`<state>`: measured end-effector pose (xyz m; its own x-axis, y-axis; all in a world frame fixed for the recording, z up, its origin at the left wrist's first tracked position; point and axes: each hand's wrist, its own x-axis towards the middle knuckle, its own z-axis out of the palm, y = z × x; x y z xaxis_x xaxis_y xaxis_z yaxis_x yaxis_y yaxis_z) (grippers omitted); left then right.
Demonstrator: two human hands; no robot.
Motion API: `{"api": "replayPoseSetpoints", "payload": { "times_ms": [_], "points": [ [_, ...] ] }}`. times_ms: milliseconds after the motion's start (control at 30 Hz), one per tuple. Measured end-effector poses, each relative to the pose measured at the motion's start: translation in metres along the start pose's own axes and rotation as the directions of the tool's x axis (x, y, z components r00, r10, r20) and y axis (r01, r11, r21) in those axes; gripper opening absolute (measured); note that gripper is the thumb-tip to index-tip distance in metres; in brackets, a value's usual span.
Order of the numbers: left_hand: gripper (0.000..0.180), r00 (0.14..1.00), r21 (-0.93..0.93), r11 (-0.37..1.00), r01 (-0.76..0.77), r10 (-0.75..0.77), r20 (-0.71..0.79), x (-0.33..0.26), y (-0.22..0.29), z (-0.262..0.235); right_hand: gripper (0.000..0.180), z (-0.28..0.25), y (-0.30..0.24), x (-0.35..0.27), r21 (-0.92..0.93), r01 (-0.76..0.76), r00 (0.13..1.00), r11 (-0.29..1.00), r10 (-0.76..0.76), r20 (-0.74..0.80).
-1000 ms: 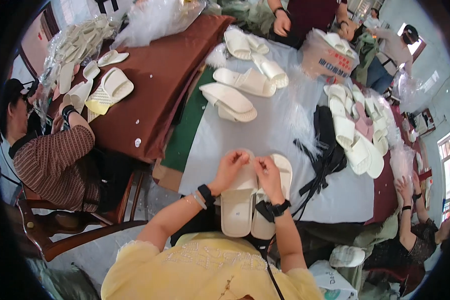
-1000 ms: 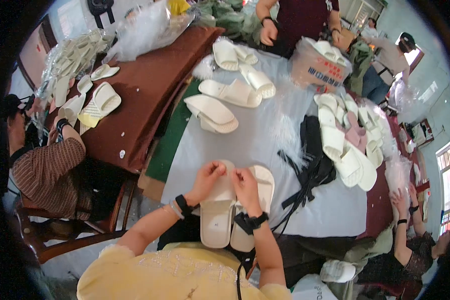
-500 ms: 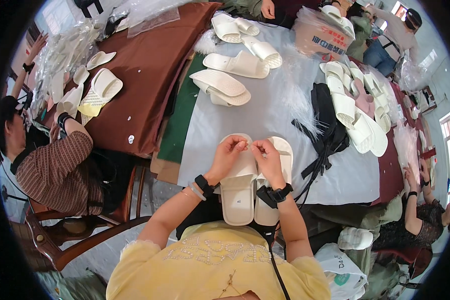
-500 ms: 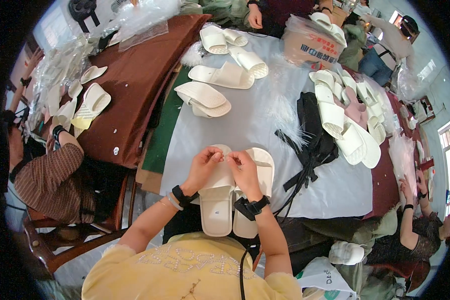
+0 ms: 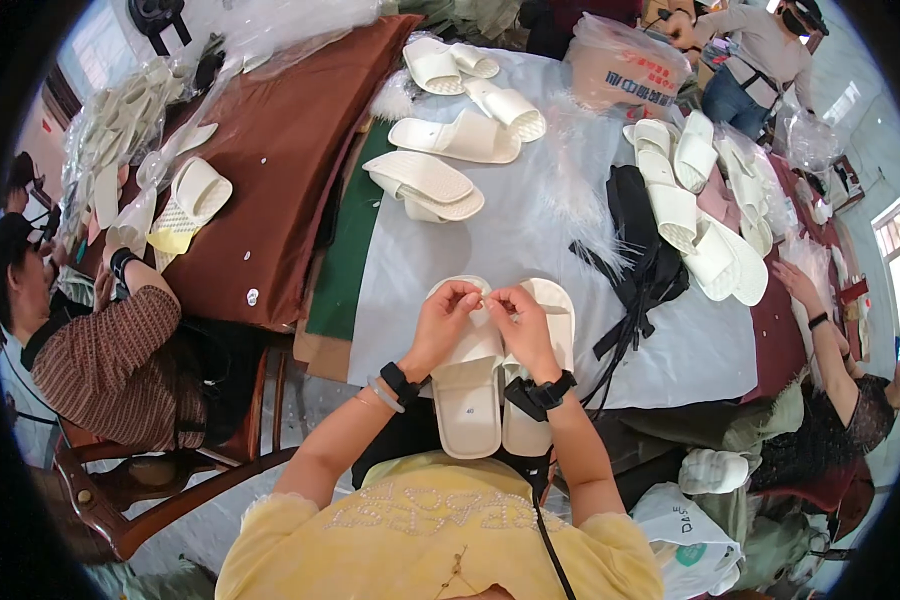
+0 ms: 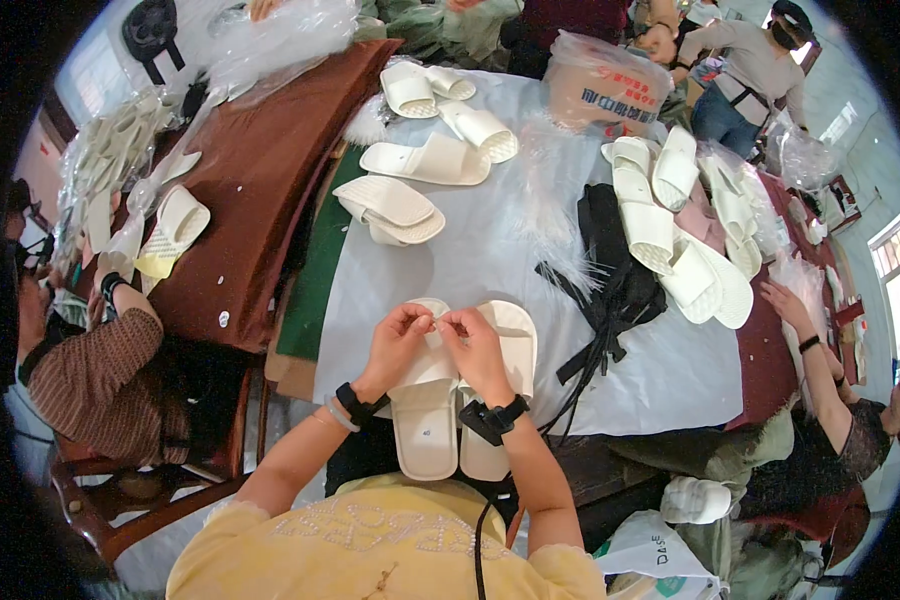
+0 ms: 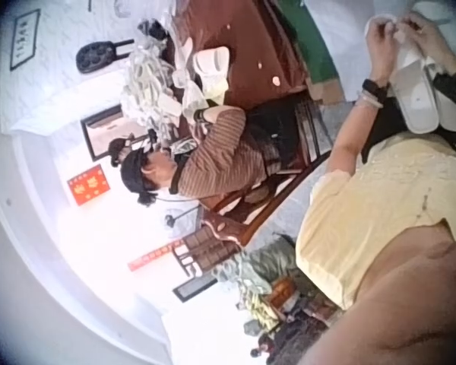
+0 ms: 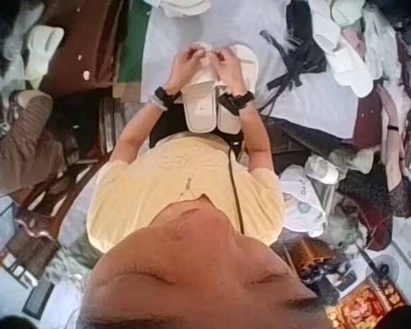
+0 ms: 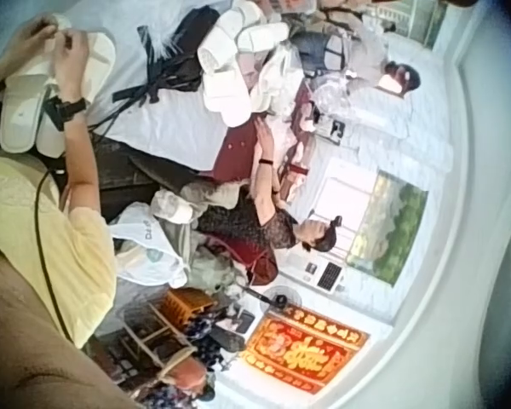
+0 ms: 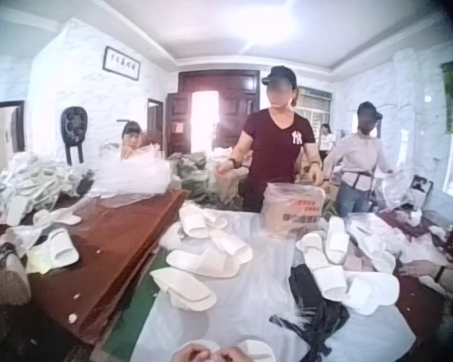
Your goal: Manually assemble and inspect components of plastic sandals/slippers at a factory workstation.
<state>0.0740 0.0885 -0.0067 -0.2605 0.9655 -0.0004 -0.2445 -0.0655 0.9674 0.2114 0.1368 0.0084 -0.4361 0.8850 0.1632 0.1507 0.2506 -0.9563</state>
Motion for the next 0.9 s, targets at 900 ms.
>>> {"api": "replayPoseSetpoints", "payload": {
  "times_ms": [900],
  "points": [
    [0.01,0.996,0.104,0.993,-0.049,0.041,0.077,-0.003,0.004,-0.004,0.013,0.0,-0.005,-0.005,-0.08,0.05,0.999,0.996,-0.05,-0.007]
  ]
}}
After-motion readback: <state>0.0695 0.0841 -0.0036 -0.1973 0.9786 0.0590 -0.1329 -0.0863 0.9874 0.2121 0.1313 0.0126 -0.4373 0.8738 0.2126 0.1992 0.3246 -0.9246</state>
